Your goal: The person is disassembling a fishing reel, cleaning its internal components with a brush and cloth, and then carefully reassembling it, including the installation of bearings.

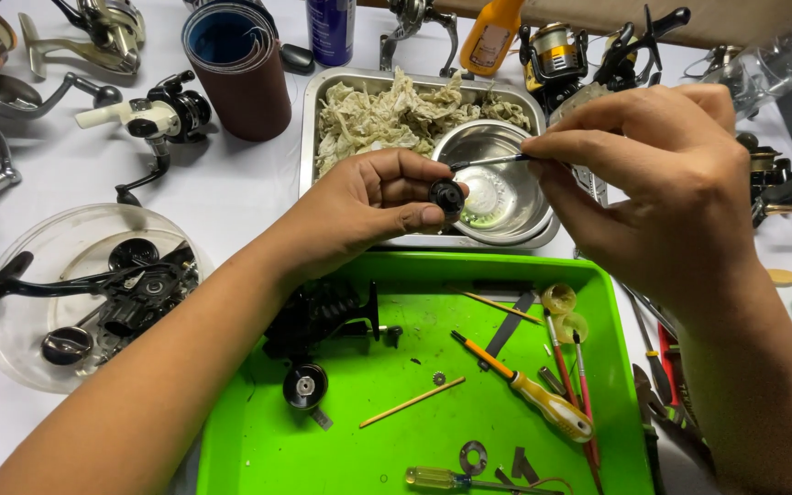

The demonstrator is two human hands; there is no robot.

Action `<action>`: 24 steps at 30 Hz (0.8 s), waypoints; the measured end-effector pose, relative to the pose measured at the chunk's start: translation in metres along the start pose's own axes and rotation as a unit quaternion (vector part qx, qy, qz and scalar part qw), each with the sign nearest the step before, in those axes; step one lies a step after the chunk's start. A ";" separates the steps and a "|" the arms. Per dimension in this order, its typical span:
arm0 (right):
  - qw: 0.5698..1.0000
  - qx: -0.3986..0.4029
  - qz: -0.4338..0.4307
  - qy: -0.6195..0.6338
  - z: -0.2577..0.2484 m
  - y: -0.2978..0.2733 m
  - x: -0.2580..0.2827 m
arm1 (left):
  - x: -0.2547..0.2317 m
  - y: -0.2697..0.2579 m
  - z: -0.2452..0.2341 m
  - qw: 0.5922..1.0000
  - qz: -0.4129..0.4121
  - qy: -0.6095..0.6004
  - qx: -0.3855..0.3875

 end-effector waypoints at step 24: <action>1.000 0.013 0.013 -0.006 0.011 -0.016 0.006 | -0.010 -0.003 0.002 0.999 -0.020 0.019 -0.019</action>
Point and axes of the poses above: each hand's wrist, its own y-axis towards the middle knuckle, its own z-axis out of the palm, x = y × z, the point moved 4 cm from there along y, towards the middle knuckle, and after that the axes turned 8 degrees about x, right-handed, at the moved point
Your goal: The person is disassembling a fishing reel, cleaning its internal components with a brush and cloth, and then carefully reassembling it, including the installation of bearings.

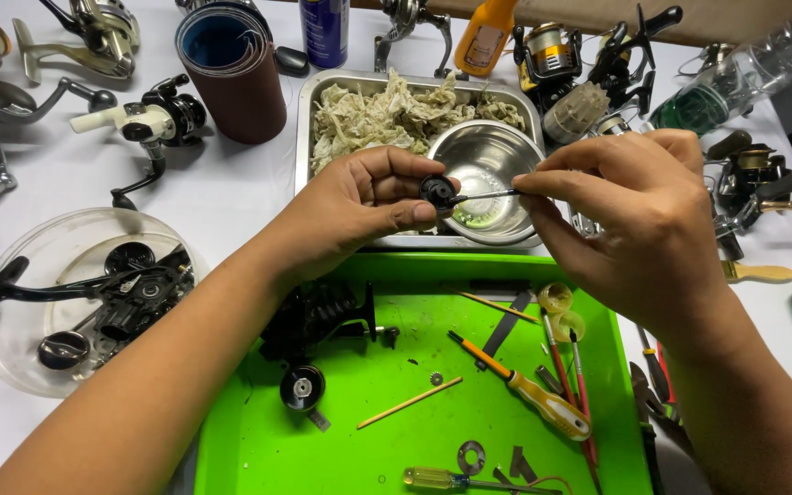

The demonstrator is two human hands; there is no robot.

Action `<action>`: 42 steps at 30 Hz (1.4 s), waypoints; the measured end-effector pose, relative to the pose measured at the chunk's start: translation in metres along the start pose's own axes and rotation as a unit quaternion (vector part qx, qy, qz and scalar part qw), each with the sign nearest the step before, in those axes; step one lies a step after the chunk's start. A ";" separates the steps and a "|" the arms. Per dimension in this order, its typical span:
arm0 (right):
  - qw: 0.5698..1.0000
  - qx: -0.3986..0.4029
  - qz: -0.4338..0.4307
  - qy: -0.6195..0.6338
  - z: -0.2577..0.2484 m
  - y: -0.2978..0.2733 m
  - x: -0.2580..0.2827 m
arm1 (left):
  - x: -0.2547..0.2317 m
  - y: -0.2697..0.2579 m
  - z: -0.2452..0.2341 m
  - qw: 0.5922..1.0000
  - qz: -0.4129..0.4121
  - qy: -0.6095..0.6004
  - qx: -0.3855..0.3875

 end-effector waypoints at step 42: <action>0.954 0.282 0.062 -0.080 0.094 -0.081 0.012 | -0.001 -0.003 -0.003 0.998 0.027 0.048 -0.030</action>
Point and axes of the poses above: each hand's wrist, its own y-axis towards the middle knuckle, its own z-axis out of the palm, x = y × z, the point moved 4 cm from there along y, towards the middle knuckle, and after that the axes turned 8 degrees about x, right-handed, at the moved point
